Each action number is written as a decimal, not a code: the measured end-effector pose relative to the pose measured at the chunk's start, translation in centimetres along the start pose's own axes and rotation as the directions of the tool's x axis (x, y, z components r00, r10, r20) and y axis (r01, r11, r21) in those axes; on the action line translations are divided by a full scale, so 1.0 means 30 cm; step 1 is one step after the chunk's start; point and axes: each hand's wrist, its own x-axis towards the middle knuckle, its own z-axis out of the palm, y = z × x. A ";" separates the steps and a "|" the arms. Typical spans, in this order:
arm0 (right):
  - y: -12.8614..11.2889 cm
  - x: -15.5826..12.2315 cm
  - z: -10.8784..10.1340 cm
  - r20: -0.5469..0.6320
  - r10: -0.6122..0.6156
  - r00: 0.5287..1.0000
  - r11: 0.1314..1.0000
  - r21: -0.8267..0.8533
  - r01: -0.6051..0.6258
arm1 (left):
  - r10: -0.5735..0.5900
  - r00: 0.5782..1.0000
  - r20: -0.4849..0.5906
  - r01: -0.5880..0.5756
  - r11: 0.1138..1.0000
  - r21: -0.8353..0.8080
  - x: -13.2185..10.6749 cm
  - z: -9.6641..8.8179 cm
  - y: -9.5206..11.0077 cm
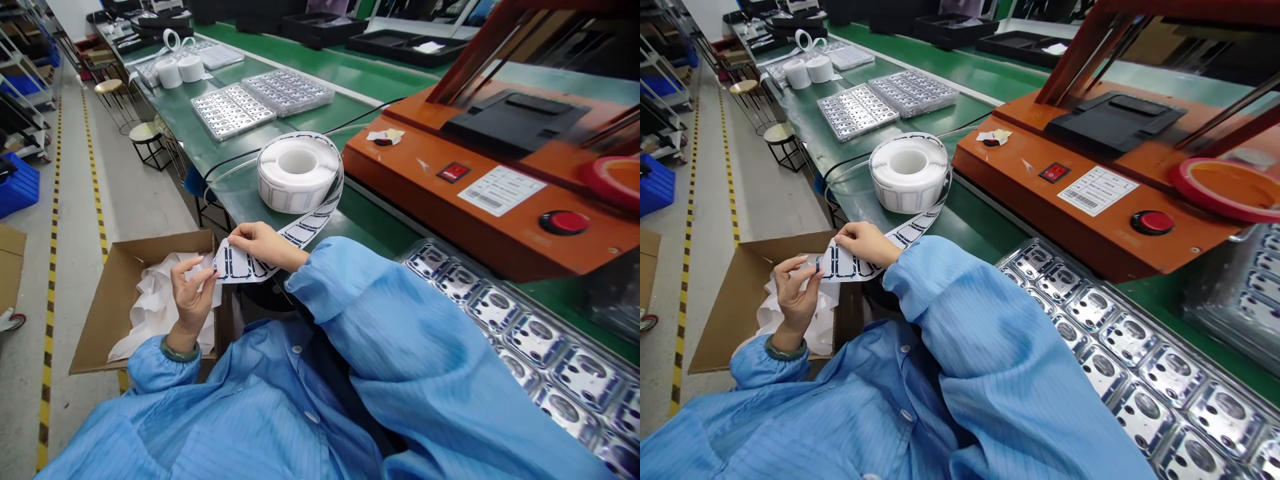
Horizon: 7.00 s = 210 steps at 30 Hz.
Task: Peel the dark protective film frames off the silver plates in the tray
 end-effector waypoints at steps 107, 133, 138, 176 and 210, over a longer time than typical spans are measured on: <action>-0.066 -1.262 -0.006 -0.735 0.659 0.162 0.614 0.401 -0.680 | 0.532 0.167 0.830 0.116 0.825 -0.552 -0.122 0.358 0.910; -0.063 -1.262 -0.003 -0.730 0.666 0.152 0.591 0.392 -0.705 | 0.527 0.145 0.837 0.095 0.835 -0.542 -0.124 0.358 0.910; -0.062 -1.263 -0.002 -0.733 0.662 0.155 0.593 0.387 -0.706 | 0.520 0.143 0.842 0.094 0.840 -0.535 -0.124 0.358 0.911; -0.066 -1.268 -0.008 -0.718 0.676 0.165 0.600 0.406 -0.689 | 0.506 0.131 0.852 0.079 0.852 -0.518 -0.121 0.356 0.915; -0.065 -1.272 -0.011 -0.721 0.665 0.193 0.603 0.368 -0.708 | 0.524 0.147 0.839 0.080 0.839 -0.538 -0.128 0.361 0.906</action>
